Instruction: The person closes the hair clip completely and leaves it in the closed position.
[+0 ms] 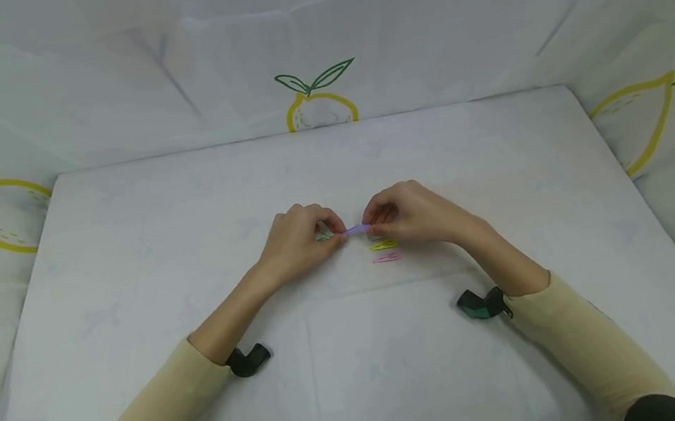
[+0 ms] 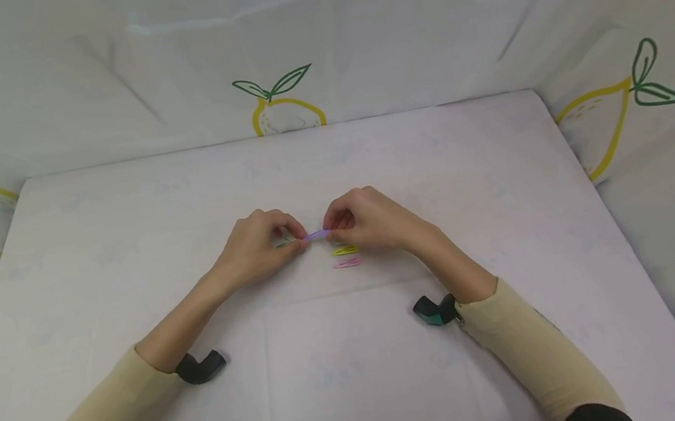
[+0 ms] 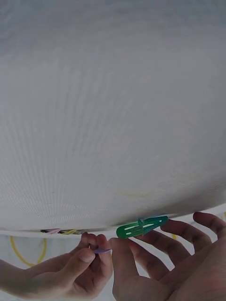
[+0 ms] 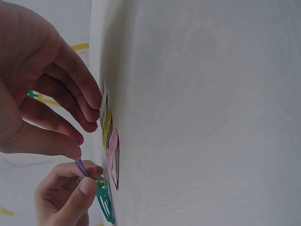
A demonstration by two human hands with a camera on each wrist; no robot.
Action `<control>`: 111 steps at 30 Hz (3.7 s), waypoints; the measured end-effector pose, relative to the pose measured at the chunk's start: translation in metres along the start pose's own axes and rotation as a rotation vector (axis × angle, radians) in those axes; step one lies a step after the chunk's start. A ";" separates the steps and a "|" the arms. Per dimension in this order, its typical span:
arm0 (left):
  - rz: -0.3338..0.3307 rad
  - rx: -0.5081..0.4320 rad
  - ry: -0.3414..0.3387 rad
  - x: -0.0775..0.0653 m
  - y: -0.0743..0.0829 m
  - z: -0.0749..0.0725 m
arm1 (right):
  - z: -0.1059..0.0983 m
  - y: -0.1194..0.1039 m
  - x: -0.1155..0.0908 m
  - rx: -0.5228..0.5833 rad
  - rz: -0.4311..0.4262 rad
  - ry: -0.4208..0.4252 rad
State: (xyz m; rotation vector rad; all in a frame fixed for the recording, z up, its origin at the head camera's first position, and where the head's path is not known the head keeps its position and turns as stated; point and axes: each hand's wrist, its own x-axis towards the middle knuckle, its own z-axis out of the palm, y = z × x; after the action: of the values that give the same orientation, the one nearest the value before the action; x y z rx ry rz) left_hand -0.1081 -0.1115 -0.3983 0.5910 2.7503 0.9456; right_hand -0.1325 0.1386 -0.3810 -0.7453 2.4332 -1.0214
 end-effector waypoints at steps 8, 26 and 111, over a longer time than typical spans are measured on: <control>-0.032 0.041 -0.014 -0.001 0.001 -0.002 | 0.000 -0.001 0.005 -0.016 -0.029 -0.028; -0.074 0.078 -0.045 -0.002 0.002 -0.003 | 0.003 -0.002 0.009 -0.054 -0.004 -0.047; -0.097 0.089 -0.081 -0.005 0.002 0.002 | 0.010 -0.006 0.011 -0.061 0.002 -0.063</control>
State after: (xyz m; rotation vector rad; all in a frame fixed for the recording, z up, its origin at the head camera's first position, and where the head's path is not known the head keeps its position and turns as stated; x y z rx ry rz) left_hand -0.1022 -0.1112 -0.3988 0.4935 2.7328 0.7645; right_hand -0.1334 0.1230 -0.3845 -0.7827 2.4202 -0.9131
